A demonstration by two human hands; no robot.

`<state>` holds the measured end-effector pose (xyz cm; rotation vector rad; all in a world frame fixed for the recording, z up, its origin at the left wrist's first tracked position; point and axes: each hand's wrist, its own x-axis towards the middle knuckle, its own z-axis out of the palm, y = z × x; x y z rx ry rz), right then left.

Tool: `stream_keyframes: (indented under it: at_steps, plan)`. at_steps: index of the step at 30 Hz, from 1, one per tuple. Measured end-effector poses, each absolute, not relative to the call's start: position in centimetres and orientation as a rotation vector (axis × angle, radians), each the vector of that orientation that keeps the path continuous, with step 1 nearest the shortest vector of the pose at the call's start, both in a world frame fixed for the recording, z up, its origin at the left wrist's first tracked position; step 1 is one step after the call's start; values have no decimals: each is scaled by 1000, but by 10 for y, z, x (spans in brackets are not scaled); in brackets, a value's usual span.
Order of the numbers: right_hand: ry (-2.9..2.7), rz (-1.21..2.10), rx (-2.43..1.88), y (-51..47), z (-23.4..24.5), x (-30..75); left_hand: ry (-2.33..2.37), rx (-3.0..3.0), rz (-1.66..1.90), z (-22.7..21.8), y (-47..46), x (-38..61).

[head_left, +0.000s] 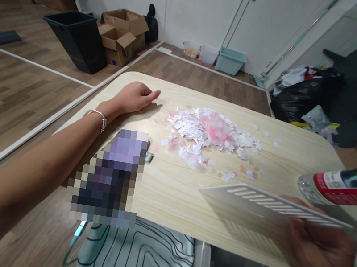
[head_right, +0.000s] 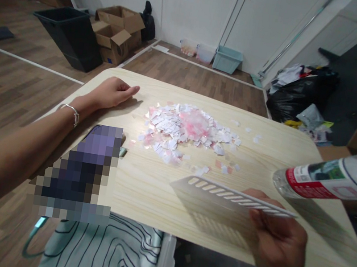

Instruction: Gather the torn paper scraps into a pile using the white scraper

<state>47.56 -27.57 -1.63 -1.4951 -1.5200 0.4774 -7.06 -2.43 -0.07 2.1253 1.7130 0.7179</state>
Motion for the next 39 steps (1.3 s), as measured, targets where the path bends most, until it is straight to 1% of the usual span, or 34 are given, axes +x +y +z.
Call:
stream_keyframes:
  at_steps: [3, 5, 9, 12, 15, 22, 24, 34, 39]
  plan:
    - [-1639, 608, -1412, -271, -7, 471, 1696, 2120, 739, -4, -23, -72]
    - [-1626, 649, -1434, -272, -5, 469, 1696, 2110, 744, -5, -22, -73]
    - [-1527, 619, -1612, -281, -7, 460, 1698, 2090, 720, -3, -22, -73]
    - [-1587, 543, -1612, -282, -7, 457, 1699, 2107, 664, 0, -23, -72]
    - [-1660, 655, -1608, -276, -5, 462, 1705, 2134, 665, 1, -23, -71]
    - [-1111, 549, -1674, -279, -1, 450, 1684, 2149, 716, -3, -23, -73]
    - [-1065, 511, -1689, -284, 2, 442, 1687, 2151, 718, -3, -23, -73]
    - [-1625, 473, -1676, -285, 5, 446, 1682, 2155, 723, -3, -21, -73]
    - [-1536, 698, -1627, -279, -8, 476, 1660, 2158, 744, -5, -20, -74]
